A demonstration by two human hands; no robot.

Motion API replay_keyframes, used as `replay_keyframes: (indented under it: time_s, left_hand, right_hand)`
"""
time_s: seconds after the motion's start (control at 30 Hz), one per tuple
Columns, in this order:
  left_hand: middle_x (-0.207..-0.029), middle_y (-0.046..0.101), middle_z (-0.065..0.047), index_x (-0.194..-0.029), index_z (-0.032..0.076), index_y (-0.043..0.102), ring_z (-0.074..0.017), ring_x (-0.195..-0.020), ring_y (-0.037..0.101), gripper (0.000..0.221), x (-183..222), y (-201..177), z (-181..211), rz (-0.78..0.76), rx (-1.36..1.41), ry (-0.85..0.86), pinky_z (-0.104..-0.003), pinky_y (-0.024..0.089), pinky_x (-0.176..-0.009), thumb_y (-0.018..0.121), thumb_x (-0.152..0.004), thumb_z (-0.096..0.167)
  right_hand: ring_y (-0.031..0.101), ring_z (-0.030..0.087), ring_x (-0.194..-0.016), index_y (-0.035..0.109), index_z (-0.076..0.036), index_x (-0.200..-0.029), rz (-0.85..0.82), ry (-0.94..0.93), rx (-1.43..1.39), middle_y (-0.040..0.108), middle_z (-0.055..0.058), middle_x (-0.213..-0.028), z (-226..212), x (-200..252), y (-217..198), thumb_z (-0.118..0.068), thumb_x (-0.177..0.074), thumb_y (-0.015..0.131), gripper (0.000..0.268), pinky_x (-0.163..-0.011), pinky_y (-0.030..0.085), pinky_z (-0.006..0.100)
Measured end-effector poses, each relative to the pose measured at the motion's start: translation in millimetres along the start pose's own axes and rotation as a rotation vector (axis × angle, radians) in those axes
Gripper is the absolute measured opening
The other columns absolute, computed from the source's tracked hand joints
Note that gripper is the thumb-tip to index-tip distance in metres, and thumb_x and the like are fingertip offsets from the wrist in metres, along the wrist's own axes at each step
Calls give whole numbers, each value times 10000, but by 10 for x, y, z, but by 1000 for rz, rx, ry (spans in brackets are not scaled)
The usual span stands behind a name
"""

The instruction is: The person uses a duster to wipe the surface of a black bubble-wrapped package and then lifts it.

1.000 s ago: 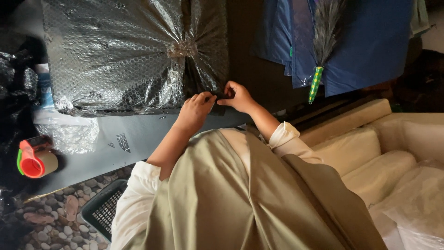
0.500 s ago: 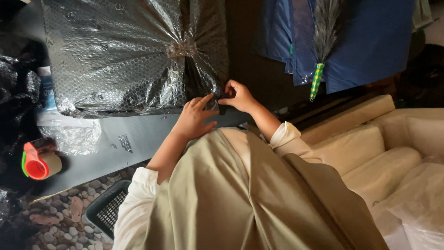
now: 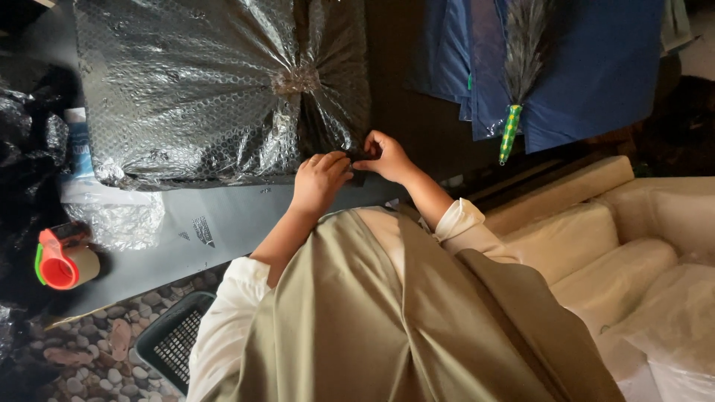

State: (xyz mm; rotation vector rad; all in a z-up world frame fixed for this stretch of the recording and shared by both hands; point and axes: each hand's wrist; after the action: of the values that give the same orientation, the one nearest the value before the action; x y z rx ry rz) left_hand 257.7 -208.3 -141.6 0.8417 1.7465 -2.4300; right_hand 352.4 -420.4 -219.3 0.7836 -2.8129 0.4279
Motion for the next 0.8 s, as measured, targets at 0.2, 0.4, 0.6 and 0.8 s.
replay_keyframes:
  time_s: [0.2,0.4,0.6,0.8]
  left_hand:
    - [-1153,626,39,-1128,271,664,-180,-901,608,312,95,307,-40,50,-251,45,-316,509,-703,685,-920,503]
    - [-1132,620,-2,-1128,215,655,-187,-877,628,437,11,53,16,58,-207,81,-308,518,-703,641,-916,596]
    - [-1100,589,-8,-1136,217,617,-198,-850,608,585,12,252,-100,51,-245,124,-321,528,-679,477,-872,721]
    - [-1252,617,-64,-1279,179,643,-255,-1044,611,720,61,-253,130,-100,-27,109,-387,480,-817,698,-736,648]
  right_hand:
    - [577,178,-768,604,-162,-927,19,-8,47,543,-2,-761,-113,48,-11,-363,-666,997,513,-764,474,340]
    - [627,118,-755,655,-133,-978,18,-19,-174,576,-10,-783,67,5,-25,-229,-728,980,421,-731,572,287]
    - [715,156,-853,621,-70,-1039,165,83,-564,620,34,-908,102,139,-293,-116,-944,740,159,-798,644,307]
    - [724,258,-810,669,-71,-1069,532,-12,-232,657,136,-942,204,251,-1071,-177,-910,815,240,-733,636,370]
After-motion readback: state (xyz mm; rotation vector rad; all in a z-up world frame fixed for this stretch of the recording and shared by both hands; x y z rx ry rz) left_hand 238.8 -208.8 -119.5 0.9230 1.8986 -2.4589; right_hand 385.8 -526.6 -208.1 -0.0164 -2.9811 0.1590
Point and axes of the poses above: each hand's wrist, its own x-axis away from the middle knuckle, its own y-axis out of the palm, z = x × y
